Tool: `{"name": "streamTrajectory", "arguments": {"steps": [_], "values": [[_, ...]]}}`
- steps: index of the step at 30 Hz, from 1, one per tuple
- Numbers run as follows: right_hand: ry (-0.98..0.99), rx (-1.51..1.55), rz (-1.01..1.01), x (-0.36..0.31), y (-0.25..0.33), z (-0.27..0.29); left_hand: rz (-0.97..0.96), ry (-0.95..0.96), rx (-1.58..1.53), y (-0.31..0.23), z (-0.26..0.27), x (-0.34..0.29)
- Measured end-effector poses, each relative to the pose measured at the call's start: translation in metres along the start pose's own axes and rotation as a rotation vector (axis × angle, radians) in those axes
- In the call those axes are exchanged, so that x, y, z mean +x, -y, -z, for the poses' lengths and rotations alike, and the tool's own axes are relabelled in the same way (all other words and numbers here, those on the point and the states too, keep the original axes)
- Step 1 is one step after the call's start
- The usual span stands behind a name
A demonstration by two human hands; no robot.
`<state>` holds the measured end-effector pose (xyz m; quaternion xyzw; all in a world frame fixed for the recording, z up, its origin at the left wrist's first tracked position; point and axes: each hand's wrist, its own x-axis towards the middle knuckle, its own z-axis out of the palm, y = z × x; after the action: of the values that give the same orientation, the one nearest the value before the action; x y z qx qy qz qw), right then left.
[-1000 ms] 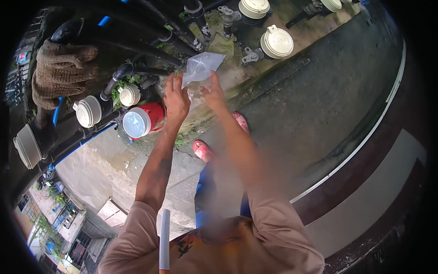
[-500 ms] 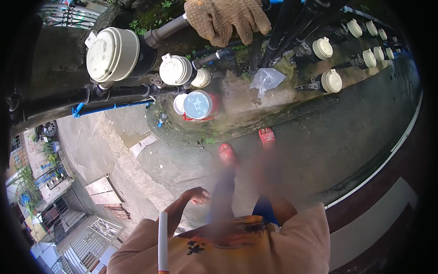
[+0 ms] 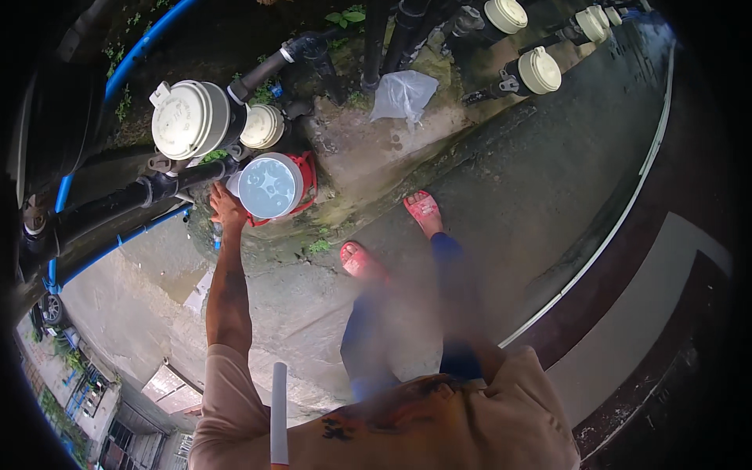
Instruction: The person fills a plastic container and a plastic bag from an outdoor faucet and then moves them to a secondary location near water meters.
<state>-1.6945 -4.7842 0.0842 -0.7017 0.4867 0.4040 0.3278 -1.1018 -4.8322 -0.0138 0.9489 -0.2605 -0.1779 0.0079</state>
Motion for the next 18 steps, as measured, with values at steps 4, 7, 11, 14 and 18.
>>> {"name": "streamTrajectory", "arguments": {"steps": [4, 7, 11, 14, 18], "values": [[-0.045, 0.002, -0.039, -0.001, 0.006, 0.001, -0.019, -0.032, -0.089, 0.004, -0.036, 0.021], [-0.067, -0.039, -0.127, -0.009, -0.01, 0.0, -0.022, 0.116, 0.002, -0.052, -0.037, -0.01], [-0.045, 0.023, -0.094, -0.008, 0.01, -0.002, -0.068, 0.092, -0.466, 0.012, -0.011, -0.015], [0.002, 0.018, -0.124, 0.003, 0.011, -0.021, 0.306, 0.375, -1.126, 0.04, 0.003, -0.037], [-0.033, 0.1, -0.043, 0.009, 0.091, 0.014, 0.114, -0.098, -0.832, 0.071, 0.045, -0.069]]}}
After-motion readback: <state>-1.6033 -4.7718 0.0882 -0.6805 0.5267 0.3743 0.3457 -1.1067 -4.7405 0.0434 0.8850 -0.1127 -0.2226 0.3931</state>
